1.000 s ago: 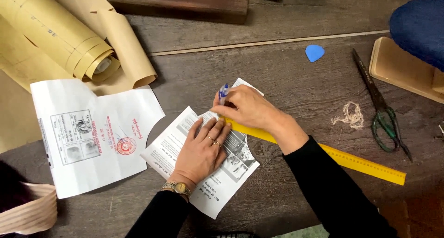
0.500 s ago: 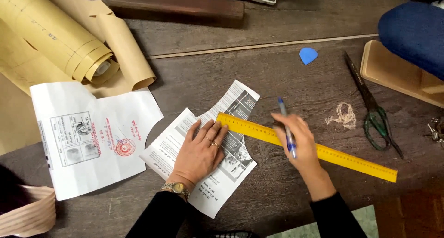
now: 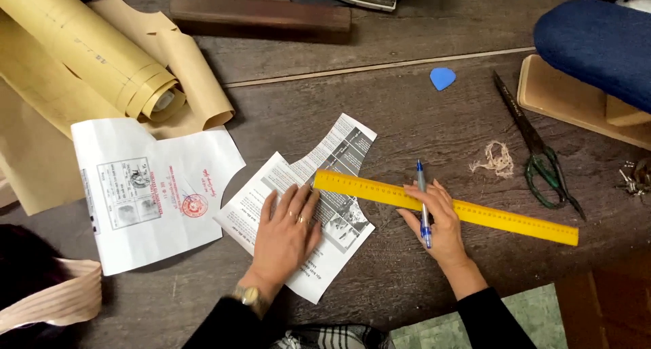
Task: The person is organizing paper patterns by folding, rolling, and marking them with a ruler and pen on a work table.
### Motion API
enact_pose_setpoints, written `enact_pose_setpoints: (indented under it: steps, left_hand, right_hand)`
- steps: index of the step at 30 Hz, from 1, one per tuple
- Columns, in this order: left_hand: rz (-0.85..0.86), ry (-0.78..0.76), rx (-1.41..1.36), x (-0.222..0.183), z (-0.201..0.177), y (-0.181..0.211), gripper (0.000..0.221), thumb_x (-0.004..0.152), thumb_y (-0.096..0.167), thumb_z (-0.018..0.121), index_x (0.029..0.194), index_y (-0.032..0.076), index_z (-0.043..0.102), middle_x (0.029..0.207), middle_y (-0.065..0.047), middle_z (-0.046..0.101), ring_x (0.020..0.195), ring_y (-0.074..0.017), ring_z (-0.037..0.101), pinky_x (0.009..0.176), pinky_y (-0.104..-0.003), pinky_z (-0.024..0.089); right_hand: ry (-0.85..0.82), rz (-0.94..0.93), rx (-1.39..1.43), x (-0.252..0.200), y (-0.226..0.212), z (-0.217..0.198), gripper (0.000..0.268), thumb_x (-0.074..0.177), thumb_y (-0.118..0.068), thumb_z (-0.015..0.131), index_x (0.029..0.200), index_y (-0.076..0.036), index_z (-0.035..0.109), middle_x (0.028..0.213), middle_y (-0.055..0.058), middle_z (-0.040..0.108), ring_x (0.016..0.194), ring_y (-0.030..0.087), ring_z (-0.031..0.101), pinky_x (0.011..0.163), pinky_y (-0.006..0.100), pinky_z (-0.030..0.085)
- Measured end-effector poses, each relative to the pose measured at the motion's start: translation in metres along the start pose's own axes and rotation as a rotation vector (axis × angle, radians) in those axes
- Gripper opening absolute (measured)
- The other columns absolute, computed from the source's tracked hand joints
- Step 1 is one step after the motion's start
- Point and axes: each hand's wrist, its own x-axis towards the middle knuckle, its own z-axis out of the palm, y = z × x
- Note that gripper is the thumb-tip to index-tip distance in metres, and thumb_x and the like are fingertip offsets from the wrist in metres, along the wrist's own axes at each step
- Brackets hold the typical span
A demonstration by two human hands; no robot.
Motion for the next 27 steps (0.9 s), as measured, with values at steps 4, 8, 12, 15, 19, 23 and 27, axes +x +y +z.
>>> enact_pose_setpoints:
  steps: [4,8,12,15,19,23,27]
  left_hand:
    - [0.092,-0.054,-0.014,-0.018,0.008,-0.013,0.057,0.094,0.037,0.039,0.146,0.015,0.035,0.152,-0.009,0.033,0.145,-0.0261,0.022,0.116,-0.055,0.007]
    - [0.221,-0.03,-0.021,-0.011,0.012,-0.037,0.056,0.093,0.037,0.039,0.145,0.017,0.036,0.15,-0.008,0.036,0.144,-0.0256,0.025,0.116,-0.056,0.01]
    - [0.314,-0.118,-0.021,0.001,0.012,-0.052,0.051,0.092,0.037,0.037,0.139,0.018,0.042,0.144,-0.006,0.043,0.14,-0.0231,0.031,0.116,-0.057,0.012]
    - [0.25,-0.137,-0.039,0.004,0.009,-0.043,0.054,0.087,0.036,0.043,0.138,0.017,0.042,0.137,-0.006,0.048,0.136,-0.0228,0.036,0.116,-0.06,0.012]
    - [0.171,-0.067,-0.057,0.004,0.009,-0.031,0.057,0.085,0.038,0.046,0.14,0.023,0.043,0.133,-0.003,0.049,0.134,-0.0224,0.039,0.113,-0.063,0.013]
    - [0.154,-0.039,-0.007,0.002,0.009,-0.023,0.056,0.089,0.038,0.041,0.143,0.026,0.04,0.135,-0.003,0.048,0.134,-0.0227,0.038,0.112,-0.065,0.013]
    - [0.107,0.018,0.027,0.004,0.01,-0.015,0.056,0.093,0.038,0.037,0.148,0.03,0.036,0.138,-0.004,0.046,0.132,-0.0217,0.04,0.11,-0.067,0.01]
  right_hand:
    - [-0.011,0.008,0.023,-0.002,-0.001,0.001,0.039,0.075,-0.004,0.078,0.112,-0.008,0.066,0.108,0.009,0.068,0.112,0.031,0.06,0.107,0.049,0.036]
    - [0.004,-0.004,0.015,-0.007,-0.003,0.002,0.037,0.074,-0.002,0.077,0.11,-0.008,0.066,0.107,0.009,0.068,0.111,0.031,0.061,0.106,0.048,0.037]
    - [0.027,-0.002,-0.006,-0.01,-0.004,0.003,0.036,0.074,-0.002,0.078,0.108,-0.008,0.066,0.106,0.008,0.068,0.109,0.03,0.062,0.105,0.048,0.038]
    - [0.047,0.009,-0.017,-0.013,-0.002,0.003,0.036,0.075,-0.003,0.078,0.108,-0.009,0.067,0.105,0.007,0.069,0.107,0.029,0.062,0.105,0.047,0.039]
    - [0.061,0.004,-0.037,-0.015,-0.003,0.001,0.034,0.075,-0.003,0.078,0.107,-0.009,0.067,0.101,0.008,0.069,0.098,0.029,0.064,0.097,0.044,0.045]
    - [0.066,0.027,-0.05,-0.021,-0.003,0.001,0.035,0.075,-0.004,0.079,0.107,-0.01,0.067,0.099,0.007,0.068,0.095,0.028,0.063,0.092,0.044,0.046]
    - [0.077,0.054,-0.078,-0.027,-0.003,0.001,0.034,0.075,-0.007,0.079,0.107,-0.01,0.067,0.099,0.007,0.068,0.092,0.028,0.062,0.087,0.041,0.046]
